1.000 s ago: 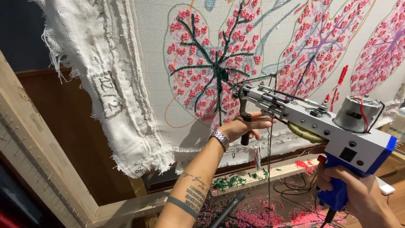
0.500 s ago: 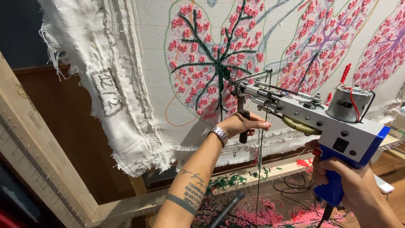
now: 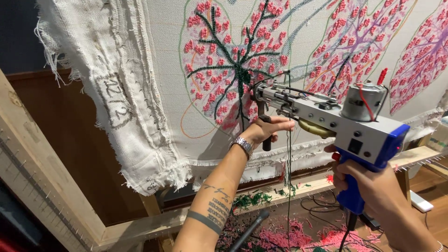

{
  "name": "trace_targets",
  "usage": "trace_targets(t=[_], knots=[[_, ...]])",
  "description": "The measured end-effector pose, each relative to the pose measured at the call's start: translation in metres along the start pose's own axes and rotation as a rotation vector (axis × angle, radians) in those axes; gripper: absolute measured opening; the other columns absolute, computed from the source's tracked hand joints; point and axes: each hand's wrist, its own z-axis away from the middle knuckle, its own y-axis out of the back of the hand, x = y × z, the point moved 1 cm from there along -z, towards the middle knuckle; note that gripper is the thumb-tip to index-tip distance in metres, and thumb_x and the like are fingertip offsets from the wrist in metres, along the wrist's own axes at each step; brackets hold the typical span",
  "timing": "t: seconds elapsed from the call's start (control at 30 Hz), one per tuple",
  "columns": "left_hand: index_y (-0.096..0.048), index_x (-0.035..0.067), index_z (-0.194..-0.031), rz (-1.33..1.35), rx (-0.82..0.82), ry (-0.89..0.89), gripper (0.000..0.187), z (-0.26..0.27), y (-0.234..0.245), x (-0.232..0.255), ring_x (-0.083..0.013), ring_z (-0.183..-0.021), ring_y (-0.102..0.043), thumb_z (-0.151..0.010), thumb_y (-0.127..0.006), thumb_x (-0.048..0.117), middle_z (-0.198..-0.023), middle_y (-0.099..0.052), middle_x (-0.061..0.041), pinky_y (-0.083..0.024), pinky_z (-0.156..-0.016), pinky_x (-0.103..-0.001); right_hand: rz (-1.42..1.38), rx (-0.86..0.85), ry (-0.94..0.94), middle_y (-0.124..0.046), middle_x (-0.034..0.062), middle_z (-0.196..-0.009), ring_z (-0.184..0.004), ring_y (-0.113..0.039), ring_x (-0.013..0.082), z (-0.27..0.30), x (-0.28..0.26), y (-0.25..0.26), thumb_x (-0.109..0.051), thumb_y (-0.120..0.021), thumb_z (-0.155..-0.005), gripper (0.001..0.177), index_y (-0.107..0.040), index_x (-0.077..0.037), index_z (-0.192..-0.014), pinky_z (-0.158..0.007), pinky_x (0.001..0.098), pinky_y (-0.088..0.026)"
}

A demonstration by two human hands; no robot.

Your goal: Using a tufting gun to weave yarn into a rug on a vertical frame, including threading the gun.

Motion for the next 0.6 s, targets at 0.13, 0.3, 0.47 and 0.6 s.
trace_targets(t=[0.13,0.3,0.47,0.6], knots=[[-0.078,0.008,-0.110,0.016,0.099,0.008,0.044,-0.007,0.006,0.000,-0.0051,-0.055,-0.051,-0.087,-0.077,0.044,-0.100,-0.077,0.000,-0.047,-0.051,-0.023,0.136,0.050,0.015,-0.055,0.0103,-0.067,-0.050,-0.051,0.0202,-0.013,-0.003,-0.010,0.010,-0.057,-0.077,0.035,-0.064,0.009,-0.112,-0.045,0.0349,-0.042],[-0.074,0.008,-0.116,0.045,0.148,0.011,0.049,-0.010,0.017,-0.003,-0.0056,-0.050,-0.047,-0.086,-0.075,0.047,-0.106,-0.078,-0.001,-0.045,-0.048,-0.023,0.474,0.107,0.054,-0.060,0.0108,-0.068,-0.054,-0.052,0.0175,-0.021,-0.016,-0.016,0.005,-0.063,-0.079,0.034,-0.072,0.001,-0.112,-0.047,0.0366,-0.040],[-0.073,0.000,-0.128,0.037,0.126,-0.102,0.065,-0.027,0.033,-0.023,-0.0034,-0.054,-0.047,-0.083,-0.078,0.047,-0.114,-0.078,-0.006,-0.044,-0.048,-0.021,0.691,0.030,0.202,-0.069,0.0052,-0.083,-0.065,-0.059,0.0135,-0.031,-0.023,-0.010,-0.006,-0.071,-0.077,0.040,-0.071,-0.009,-0.117,-0.054,0.0329,-0.048],[-0.048,-0.002,-0.143,0.115,0.135,-0.117,0.082,-0.032,0.040,-0.031,0.0019,-0.087,-0.071,-0.084,-0.080,0.045,-0.122,-0.077,-0.008,-0.047,-0.051,-0.023,0.778,-0.043,0.417,-0.070,0.0023,-0.091,-0.076,-0.064,0.0115,-0.038,-0.020,-0.004,-0.008,-0.070,-0.078,0.041,-0.067,-0.008,-0.118,-0.063,0.0301,-0.052]])
